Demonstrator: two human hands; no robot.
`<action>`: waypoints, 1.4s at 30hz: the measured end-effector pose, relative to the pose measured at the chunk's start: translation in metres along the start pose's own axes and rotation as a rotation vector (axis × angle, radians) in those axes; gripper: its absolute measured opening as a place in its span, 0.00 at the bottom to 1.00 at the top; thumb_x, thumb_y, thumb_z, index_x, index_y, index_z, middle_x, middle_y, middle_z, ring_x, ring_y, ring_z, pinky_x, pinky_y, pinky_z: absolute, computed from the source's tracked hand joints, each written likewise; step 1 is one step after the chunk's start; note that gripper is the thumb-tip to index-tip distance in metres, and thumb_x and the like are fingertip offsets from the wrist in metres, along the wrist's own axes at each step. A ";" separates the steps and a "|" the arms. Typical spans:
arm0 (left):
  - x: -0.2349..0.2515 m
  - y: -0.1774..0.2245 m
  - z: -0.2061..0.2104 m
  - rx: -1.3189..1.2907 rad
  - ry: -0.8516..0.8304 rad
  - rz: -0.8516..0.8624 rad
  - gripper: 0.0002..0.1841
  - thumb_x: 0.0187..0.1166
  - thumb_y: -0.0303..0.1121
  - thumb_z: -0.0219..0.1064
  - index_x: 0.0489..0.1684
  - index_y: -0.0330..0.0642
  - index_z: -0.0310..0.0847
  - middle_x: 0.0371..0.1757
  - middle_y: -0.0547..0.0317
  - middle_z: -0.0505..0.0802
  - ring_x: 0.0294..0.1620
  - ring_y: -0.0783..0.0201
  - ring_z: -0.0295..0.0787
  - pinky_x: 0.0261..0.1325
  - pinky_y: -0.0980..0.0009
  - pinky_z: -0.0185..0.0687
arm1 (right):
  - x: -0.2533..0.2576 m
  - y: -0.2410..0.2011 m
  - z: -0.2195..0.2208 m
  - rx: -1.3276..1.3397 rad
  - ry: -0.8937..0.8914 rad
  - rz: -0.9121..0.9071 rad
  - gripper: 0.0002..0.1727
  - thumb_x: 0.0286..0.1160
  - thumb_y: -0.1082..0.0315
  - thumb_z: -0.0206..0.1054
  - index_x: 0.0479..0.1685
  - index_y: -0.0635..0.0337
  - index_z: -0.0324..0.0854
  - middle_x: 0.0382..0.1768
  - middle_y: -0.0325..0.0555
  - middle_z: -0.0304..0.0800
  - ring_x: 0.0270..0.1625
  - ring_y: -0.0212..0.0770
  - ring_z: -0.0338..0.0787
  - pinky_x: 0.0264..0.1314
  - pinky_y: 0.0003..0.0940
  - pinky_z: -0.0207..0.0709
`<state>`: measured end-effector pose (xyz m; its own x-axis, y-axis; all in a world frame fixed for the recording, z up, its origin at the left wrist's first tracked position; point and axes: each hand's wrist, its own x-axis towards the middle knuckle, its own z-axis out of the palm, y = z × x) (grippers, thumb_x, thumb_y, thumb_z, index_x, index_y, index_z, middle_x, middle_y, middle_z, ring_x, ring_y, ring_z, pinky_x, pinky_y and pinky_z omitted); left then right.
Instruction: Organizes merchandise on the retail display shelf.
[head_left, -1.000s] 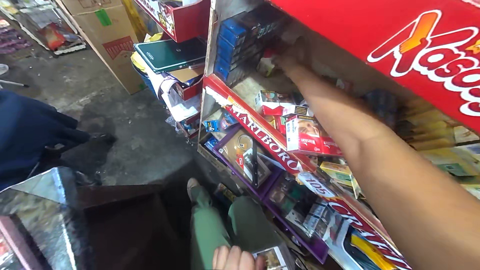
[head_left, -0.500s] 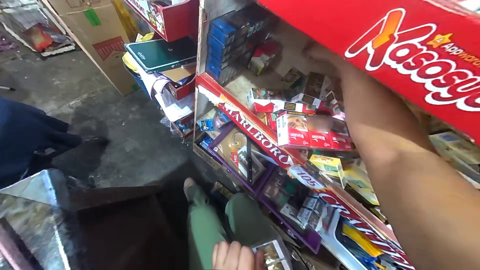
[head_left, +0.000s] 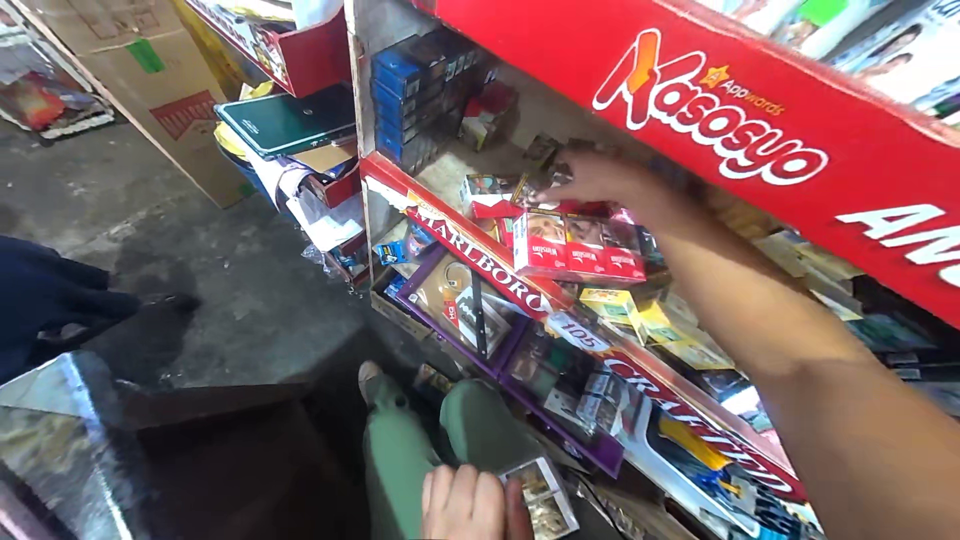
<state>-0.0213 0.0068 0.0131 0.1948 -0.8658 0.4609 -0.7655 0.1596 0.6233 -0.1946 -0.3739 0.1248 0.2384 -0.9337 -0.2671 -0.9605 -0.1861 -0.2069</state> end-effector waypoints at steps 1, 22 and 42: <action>0.000 0.001 0.000 -0.002 -0.002 0.003 0.23 0.83 0.41 0.55 0.11 0.46 0.75 0.14 0.60 0.78 0.23 0.60 0.76 0.37 0.67 0.71 | -0.003 0.005 0.003 0.012 0.047 -0.002 0.43 0.74 0.59 0.78 0.81 0.76 0.63 0.78 0.77 0.69 0.82 0.71 0.70 0.84 0.65 0.58; 0.001 -0.009 0.001 0.016 0.009 -0.049 0.24 0.85 0.42 0.52 0.12 0.45 0.75 0.15 0.59 0.79 0.24 0.59 0.77 0.38 0.66 0.73 | 0.122 -0.087 0.003 -0.045 0.346 -0.176 0.54 0.51 0.77 0.86 0.85 0.74 0.59 0.83 0.78 0.61 0.84 0.74 0.67 0.82 0.69 0.63; 0.000 0.000 0.001 -0.014 -0.004 -0.036 0.22 0.82 0.40 0.55 0.12 0.44 0.76 0.15 0.59 0.79 0.25 0.59 0.77 0.38 0.67 0.72 | 0.021 -0.032 -0.038 0.039 0.102 0.020 0.23 0.83 0.84 0.58 0.74 0.88 0.65 0.72 0.86 0.72 0.78 0.73 0.74 0.85 0.54 0.60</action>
<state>-0.0216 0.0067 0.0125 0.2193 -0.8729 0.4358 -0.7492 0.1354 0.6484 -0.1644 -0.3993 0.1620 0.2015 -0.9638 -0.1748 -0.9582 -0.1570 -0.2393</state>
